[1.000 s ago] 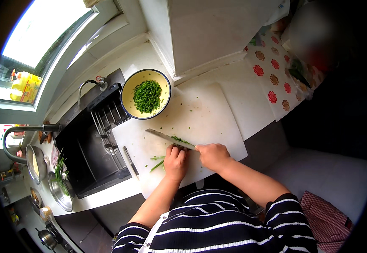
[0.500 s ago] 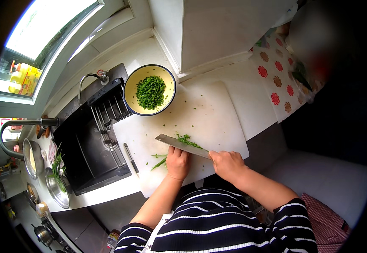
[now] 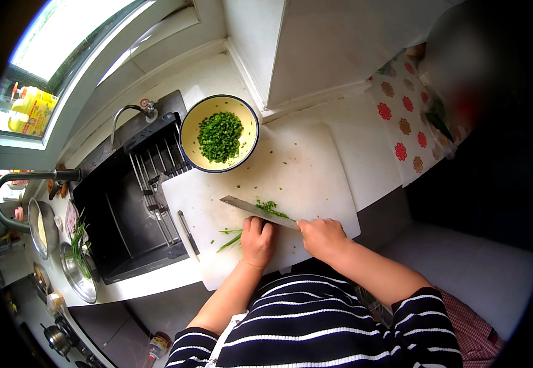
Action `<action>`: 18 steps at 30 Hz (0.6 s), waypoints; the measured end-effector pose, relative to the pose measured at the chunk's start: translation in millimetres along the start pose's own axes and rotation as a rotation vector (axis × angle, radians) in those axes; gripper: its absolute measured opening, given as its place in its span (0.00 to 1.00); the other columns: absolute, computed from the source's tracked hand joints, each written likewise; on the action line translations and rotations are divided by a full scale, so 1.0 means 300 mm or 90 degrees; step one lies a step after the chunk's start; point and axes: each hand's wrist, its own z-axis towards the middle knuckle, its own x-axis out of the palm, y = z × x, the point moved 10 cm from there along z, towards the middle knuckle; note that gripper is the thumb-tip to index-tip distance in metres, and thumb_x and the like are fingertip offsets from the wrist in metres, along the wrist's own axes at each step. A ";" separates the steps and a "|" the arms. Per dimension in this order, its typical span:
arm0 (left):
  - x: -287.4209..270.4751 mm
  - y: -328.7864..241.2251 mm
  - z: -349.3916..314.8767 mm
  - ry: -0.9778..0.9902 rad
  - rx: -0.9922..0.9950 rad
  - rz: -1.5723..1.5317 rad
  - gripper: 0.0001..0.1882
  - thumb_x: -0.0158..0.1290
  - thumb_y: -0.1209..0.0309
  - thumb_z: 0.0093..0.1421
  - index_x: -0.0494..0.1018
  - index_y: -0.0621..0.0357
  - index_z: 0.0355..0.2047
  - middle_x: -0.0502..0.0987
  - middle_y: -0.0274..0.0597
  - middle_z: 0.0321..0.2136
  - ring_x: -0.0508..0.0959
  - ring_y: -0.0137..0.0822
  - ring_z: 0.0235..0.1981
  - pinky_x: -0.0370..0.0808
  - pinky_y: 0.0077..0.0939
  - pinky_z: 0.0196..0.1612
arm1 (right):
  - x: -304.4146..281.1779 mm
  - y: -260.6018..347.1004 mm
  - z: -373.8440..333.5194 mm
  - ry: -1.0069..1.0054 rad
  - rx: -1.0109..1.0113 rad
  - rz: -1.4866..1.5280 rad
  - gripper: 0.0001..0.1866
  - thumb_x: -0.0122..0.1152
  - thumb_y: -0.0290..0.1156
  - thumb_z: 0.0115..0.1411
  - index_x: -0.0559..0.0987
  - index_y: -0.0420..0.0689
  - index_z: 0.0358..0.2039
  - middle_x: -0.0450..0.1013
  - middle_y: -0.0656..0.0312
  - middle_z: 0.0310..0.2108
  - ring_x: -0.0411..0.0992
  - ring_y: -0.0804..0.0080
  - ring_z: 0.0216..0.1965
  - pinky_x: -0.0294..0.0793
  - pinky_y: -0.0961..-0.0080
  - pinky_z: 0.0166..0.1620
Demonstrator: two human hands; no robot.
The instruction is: The person chops green onions on a cutting board using a knife, transfers the chopped pieces into a bowl, and then washes more green onions in the sink.
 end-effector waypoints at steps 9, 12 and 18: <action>0.001 -0.009 -0.002 -0.015 0.013 0.004 0.09 0.61 0.77 0.43 0.75 0.58 0.28 0.75 0.44 0.33 0.73 0.47 0.34 0.73 0.35 0.34 | 0.013 0.017 0.059 -0.102 -0.028 0.050 0.09 0.50 0.28 0.57 0.78 0.44 0.33 0.77 0.48 0.26 0.77 0.48 0.29 0.77 0.54 0.35; -0.002 -0.015 -0.003 -0.017 0.022 -0.001 0.10 0.61 0.78 0.45 0.76 0.58 0.30 0.76 0.44 0.35 0.73 0.48 0.36 0.74 0.36 0.35 | -0.024 -0.012 0.016 -0.167 -0.047 0.103 0.09 0.49 0.28 0.57 0.78 0.44 0.33 0.77 0.48 0.26 0.77 0.48 0.29 0.77 0.54 0.35; -0.004 -0.015 0.002 -0.001 0.006 0.007 0.13 0.57 0.78 0.46 0.78 0.59 0.35 0.76 0.44 0.36 0.74 0.52 0.40 0.75 0.38 0.40 | -0.025 -0.018 -0.073 -0.068 -0.016 0.051 0.09 0.49 0.28 0.57 0.79 0.44 0.33 0.77 0.49 0.26 0.77 0.48 0.30 0.76 0.54 0.37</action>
